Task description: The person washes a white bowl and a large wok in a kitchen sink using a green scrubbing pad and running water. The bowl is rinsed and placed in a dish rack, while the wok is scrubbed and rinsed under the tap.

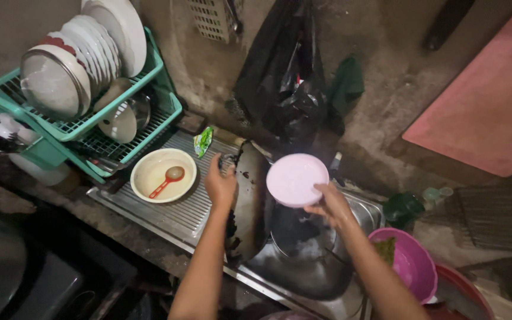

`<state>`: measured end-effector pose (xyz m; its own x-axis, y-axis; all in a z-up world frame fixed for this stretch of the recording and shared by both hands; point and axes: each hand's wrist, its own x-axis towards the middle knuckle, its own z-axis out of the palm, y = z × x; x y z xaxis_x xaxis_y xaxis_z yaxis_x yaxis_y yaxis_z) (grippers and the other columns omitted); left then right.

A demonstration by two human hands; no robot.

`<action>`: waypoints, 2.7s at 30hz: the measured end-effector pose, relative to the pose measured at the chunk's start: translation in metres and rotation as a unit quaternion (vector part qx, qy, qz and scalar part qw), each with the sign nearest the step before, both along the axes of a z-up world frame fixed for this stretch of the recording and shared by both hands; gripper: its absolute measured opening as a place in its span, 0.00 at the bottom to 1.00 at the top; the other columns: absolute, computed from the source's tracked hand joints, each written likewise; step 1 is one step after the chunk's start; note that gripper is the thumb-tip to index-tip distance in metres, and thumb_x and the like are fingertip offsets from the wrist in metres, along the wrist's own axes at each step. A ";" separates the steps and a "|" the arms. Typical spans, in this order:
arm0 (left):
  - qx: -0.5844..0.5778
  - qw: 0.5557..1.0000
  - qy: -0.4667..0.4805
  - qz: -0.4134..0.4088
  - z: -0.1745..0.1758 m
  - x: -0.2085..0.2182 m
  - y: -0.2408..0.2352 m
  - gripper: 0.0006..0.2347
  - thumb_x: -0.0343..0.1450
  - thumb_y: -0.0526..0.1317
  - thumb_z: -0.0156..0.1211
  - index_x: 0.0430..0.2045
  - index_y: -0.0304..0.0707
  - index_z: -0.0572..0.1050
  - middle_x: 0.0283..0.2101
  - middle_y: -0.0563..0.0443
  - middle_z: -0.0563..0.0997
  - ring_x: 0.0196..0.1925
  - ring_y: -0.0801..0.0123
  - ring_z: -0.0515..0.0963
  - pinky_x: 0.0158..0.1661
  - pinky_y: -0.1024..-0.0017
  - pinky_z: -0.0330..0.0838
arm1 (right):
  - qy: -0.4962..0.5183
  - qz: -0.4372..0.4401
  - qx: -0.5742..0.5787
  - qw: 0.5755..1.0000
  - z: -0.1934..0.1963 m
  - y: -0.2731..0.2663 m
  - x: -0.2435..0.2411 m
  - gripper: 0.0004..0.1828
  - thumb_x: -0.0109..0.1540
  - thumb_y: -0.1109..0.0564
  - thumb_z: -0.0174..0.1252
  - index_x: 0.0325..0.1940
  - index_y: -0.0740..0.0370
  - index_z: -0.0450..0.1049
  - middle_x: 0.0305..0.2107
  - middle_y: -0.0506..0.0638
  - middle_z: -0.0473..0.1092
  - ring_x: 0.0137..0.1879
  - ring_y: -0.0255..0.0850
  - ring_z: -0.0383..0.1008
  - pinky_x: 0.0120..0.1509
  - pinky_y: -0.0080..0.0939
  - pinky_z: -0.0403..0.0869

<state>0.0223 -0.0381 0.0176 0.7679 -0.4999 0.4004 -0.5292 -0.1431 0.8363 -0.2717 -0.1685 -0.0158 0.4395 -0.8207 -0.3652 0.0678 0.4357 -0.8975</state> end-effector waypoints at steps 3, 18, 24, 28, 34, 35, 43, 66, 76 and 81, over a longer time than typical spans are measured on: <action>0.123 0.975 -0.183 0.013 0.009 -0.002 -0.010 0.24 0.62 0.39 0.67 0.53 0.29 0.73 0.58 0.31 0.75 0.59 0.42 0.71 0.57 0.54 0.65 | 0.013 0.021 -0.051 0.998 0.062 -0.002 0.034 0.25 0.63 0.51 0.55 0.61 0.65 0.66 0.49 0.59 0.70 0.49 0.49 0.77 0.33 0.48 0.84; 0.181 0.899 -0.392 -0.071 -0.012 0.013 -0.051 0.11 0.66 0.36 0.53 0.39 0.33 0.78 0.43 0.38 0.77 0.49 0.46 0.69 0.50 0.52 0.61 | 0.153 0.049 -0.205 0.966 0.193 0.013 0.114 0.32 0.59 0.48 0.59 0.65 0.64 0.69 0.47 0.60 0.75 0.38 0.46 0.81 0.27 0.44 0.80; 0.255 0.870 -0.419 -0.051 0.016 -0.013 -0.042 0.22 0.64 0.40 0.52 0.51 0.24 0.73 0.53 0.28 0.75 0.61 0.36 0.65 0.67 0.42 0.46 | 0.251 0.000 -0.400 0.881 0.181 0.009 0.124 0.38 0.57 0.46 0.63 0.68 0.63 0.67 0.51 0.65 0.75 0.50 0.52 0.81 0.49 0.48 0.81; 0.232 0.866 -0.442 -0.029 0.019 -0.017 -0.044 0.26 0.66 0.39 0.51 0.59 0.22 0.69 0.60 0.26 0.73 0.64 0.35 0.64 0.69 0.51 0.47 | 0.246 -0.036 -0.578 0.777 0.170 0.017 0.133 0.41 0.58 0.48 0.66 0.69 0.71 0.62 0.57 0.71 0.68 0.62 0.63 0.71 0.66 0.55 0.70; 0.396 0.805 -0.435 -0.076 0.002 -0.014 -0.057 0.25 0.71 0.43 0.44 0.62 0.24 0.65 0.65 0.23 0.66 0.71 0.37 0.60 0.70 0.48 0.40 | 0.222 0.013 -0.674 0.705 0.171 0.058 0.133 0.43 0.57 0.50 0.65 0.72 0.68 0.60 0.50 0.66 0.69 0.57 0.63 0.69 0.63 0.56 0.70; 0.388 0.804 -0.444 -0.074 -0.001 -0.014 -0.057 0.26 0.71 0.44 0.44 0.62 0.25 0.64 0.65 0.24 0.66 0.71 0.38 0.60 0.70 0.48 0.40 | 0.205 0.029 -0.692 0.691 0.172 0.062 0.130 0.43 0.57 0.51 0.65 0.72 0.68 0.60 0.49 0.65 0.69 0.57 0.62 0.69 0.62 0.56 0.71; 0.375 0.813 -0.441 -0.070 -0.009 -0.012 -0.054 0.25 0.75 0.44 0.41 0.63 0.23 0.66 0.67 0.22 0.65 0.71 0.33 0.59 0.71 0.46 0.39 | 0.180 -0.117 -0.592 0.777 0.133 0.052 0.108 0.36 0.60 0.49 0.64 0.69 0.61 0.63 0.49 0.60 0.70 0.53 0.53 0.73 0.56 0.52 0.75; 0.353 0.822 -0.446 -0.033 -0.010 -0.013 -0.046 0.24 0.75 0.50 0.47 0.59 0.29 0.71 0.60 0.28 0.72 0.67 0.41 0.66 0.69 0.46 0.45 | -0.087 -0.200 0.227 0.949 -0.168 -0.006 -0.052 0.19 0.58 0.54 0.59 0.53 0.59 0.68 0.38 0.55 0.72 0.38 0.46 0.76 0.42 0.50 0.81; 0.389 0.886 -0.247 -0.051 -0.021 0.026 -0.066 0.32 0.67 0.39 0.57 0.67 0.15 0.65 0.42 0.38 0.85 0.44 0.51 0.85 0.42 0.56 0.79 | -0.071 -0.200 0.219 0.952 -0.161 -0.007 -0.052 0.17 0.61 0.64 0.52 0.55 0.67 0.67 0.40 0.58 0.71 0.42 0.50 0.76 0.49 0.60 0.81; 0.451 0.888 -0.084 -0.034 -0.037 0.078 -0.076 0.14 0.63 0.41 0.64 0.37 0.32 0.83 0.41 0.36 0.83 0.44 0.49 0.84 0.42 0.57 0.78 | -0.069 -0.210 0.248 0.943 -0.160 -0.006 -0.051 0.18 0.61 0.65 0.51 0.56 0.68 0.66 0.43 0.60 0.71 0.46 0.53 0.78 0.49 0.62 0.81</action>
<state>0.1004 -0.1144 -0.0198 0.6904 -0.7189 -0.0806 -0.6693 -0.6771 0.3059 -0.3227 -0.1749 -0.1761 0.1849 -0.6766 -0.7128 0.4303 0.7078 -0.5602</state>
